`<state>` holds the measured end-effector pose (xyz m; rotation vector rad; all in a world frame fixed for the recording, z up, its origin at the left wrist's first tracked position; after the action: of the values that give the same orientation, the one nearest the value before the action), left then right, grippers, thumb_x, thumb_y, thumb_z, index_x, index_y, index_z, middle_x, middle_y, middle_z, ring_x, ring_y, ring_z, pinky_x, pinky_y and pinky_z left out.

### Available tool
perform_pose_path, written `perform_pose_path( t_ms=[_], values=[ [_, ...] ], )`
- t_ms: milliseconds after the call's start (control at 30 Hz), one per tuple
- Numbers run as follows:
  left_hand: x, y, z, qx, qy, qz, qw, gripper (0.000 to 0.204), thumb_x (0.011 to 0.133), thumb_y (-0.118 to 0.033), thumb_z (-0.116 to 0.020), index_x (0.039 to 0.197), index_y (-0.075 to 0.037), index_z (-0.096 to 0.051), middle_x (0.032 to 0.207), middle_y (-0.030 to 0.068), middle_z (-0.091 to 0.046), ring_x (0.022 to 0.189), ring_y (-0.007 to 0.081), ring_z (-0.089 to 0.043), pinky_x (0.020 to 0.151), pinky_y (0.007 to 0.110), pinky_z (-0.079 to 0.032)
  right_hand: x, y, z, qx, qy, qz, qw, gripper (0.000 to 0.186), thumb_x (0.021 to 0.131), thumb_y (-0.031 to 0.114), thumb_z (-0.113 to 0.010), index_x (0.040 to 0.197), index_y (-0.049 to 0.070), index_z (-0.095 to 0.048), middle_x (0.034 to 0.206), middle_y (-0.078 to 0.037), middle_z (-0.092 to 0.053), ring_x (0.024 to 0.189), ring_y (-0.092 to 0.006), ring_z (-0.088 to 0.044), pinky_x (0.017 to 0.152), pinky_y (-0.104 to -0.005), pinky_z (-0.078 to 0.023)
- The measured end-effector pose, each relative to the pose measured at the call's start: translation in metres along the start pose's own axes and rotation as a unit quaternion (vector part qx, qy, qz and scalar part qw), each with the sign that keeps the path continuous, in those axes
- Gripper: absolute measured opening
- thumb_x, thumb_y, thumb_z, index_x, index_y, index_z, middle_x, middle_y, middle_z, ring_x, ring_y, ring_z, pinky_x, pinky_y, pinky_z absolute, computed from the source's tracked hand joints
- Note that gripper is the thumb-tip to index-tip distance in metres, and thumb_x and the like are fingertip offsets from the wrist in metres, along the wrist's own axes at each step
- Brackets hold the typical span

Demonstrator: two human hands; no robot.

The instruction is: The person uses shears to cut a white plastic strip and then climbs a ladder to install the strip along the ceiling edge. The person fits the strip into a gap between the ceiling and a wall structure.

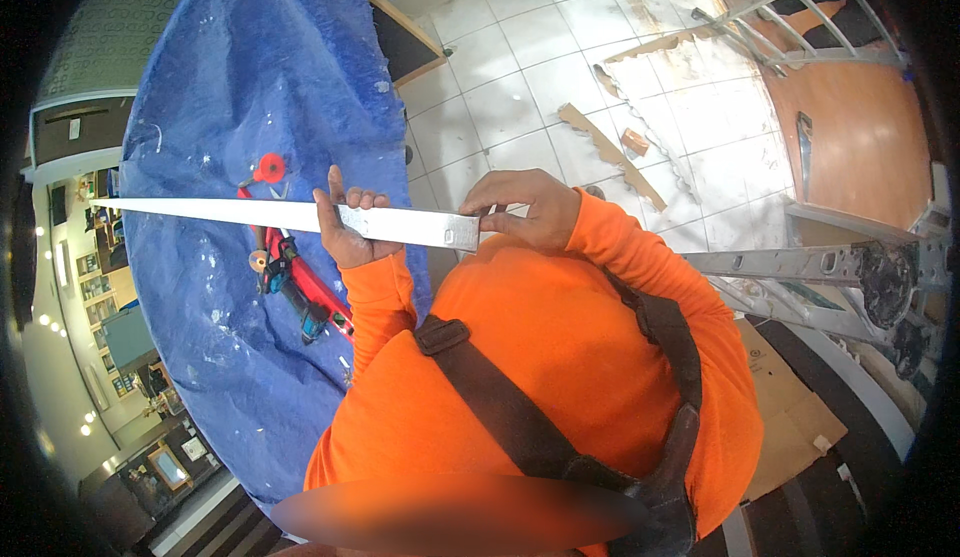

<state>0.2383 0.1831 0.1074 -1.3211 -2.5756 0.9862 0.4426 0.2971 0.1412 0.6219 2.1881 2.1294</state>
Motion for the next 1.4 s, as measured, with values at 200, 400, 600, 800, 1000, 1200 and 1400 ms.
perform_pose_path(
  t_ms=[200, 400, 600, 800, 1000, 1200, 1400],
  values=[
    [0.0, -0.001, -0.003, -0.026, 0.046, 0.014, 0.999, 0.044, 0.099, -0.047, -0.047, 0.122, -0.013, -0.063, 0.076, 0.0025, -0.063, 0.071, 0.018, -0.061, 0.071, 0.037, -0.054, 0.001, 0.008, 0.001, -0.01, -0.012, 0.025, 1.0, 0.025, 0.084, -0.002, -0.065, 0.109, -0.001, -0.067, 0.104, -0.015, -0.066, 0.094, -0.0253, -0.065, 0.081, -0.0325, -0.052],
    [0.0, 0.0, -0.006, -0.049, 0.052, 0.019, 0.997, 0.042, 0.101, -0.046, -0.043, 0.126, -0.016, -0.059, 0.078, 0.0046, -0.065, 0.072, 0.0193, -0.063, 0.069, 0.039, -0.055, 0.0, 0.001, 0.002, -0.014, -0.013, 0.006, 1.0, 0.027, 0.085, 0.003, -0.067, 0.112, 0.0, -0.066, 0.105, -0.014, -0.067, 0.094, -0.023, -0.065, 0.082, -0.0325, -0.052],
    [-0.001, -0.001, -0.016, -0.065, 0.087, 0.015, 0.994, 0.043, 0.102, -0.045, -0.042, 0.127, -0.016, -0.059, 0.081, 0.0062, -0.068, 0.076, 0.0206, -0.066, 0.07, 0.038, -0.055, -0.012, -0.036, -0.014, 0.12, 0.03, -0.152, 0.981, 0.029, 0.089, 0.008, -0.066, 0.117, -0.002, -0.063, 0.103, -0.01, -0.069, 0.095, -0.0156, -0.064, 0.085, -0.03, -0.05],
    [-0.001, -0.002, -0.013, -0.059, 0.088, 0.012, 0.994, 0.044, 0.101, -0.046, -0.042, 0.127, -0.016, -0.059, 0.082, 0.0062, -0.068, 0.075, 0.0203, -0.065, 0.071, 0.038, -0.055, -0.01, -0.041, -0.024, 0.193, 0.043, -0.177, 0.964, 0.026, 0.089, 0.006, -0.065, 0.113, -0.005, -0.064, 0.098, -0.009, -0.07, 0.091, -0.014, -0.064, 0.084, -0.0285, -0.05],
    [-0.003, -0.008, -0.019, -0.049, 0.099, 0.007, 0.994, 0.045, 0.101, -0.046, -0.044, 0.126, -0.013, -0.061, 0.081, 0.0052, -0.066, 0.075, 0.019, -0.063, 0.073, 0.038, -0.055, -0.007, -0.05, -0.033, 0.292, 0.028, -0.201, 0.935, 0.023, 0.085, 0.0, -0.065, 0.107, -0.006, -0.066, 0.092, -0.008, -0.07, 0.084, -0.0135, -0.065, 0.078, -0.0274, -0.052],
    [-0.007, -0.016, -0.028, -0.044, 0.092, -0.007, 0.995, 0.046, 0.1, -0.046, -0.044, 0.126, -0.011, -0.06, 0.081, 0.0046, -0.064, 0.075, 0.0185, -0.062, 0.074, 0.038, -0.055, -0.003, -0.042, -0.041, 0.319, 0.048, -0.184, 0.928, 0.027, 0.085, -0.003, -0.064, 0.111, -0.008, -0.064, 0.098, -0.011, -0.069, 0.089, -0.0153, -0.065, 0.083, -0.0288, -0.052],
    [-0.014, -0.026, -0.037, -0.046, 0.101, -0.019, 0.994, 0.05, 0.1, -0.048, -0.044, 0.129, -0.01, -0.058, 0.082, 0.0046, -0.063, 0.077, 0.0193, -0.062, 0.075, 0.038, -0.054, 0.002, -0.025, -0.046, 0.351, 0.044, -0.176, 0.919, 0.029, 0.083, -0.004, -0.065, 0.112, -0.008, -0.063, 0.1, -0.01, -0.069, 0.09, -0.0142, -0.065, 0.083, -0.0287, -0.052]
  ],
)
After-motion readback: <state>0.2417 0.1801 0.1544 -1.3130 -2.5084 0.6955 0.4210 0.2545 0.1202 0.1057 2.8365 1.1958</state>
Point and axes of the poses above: each hand's wrist, its own x-axis towards the middle knuckle, its own z-axis out of the back of the hand, y = z × x, the point moved 9 cm from there along x, towards the middle knuckle
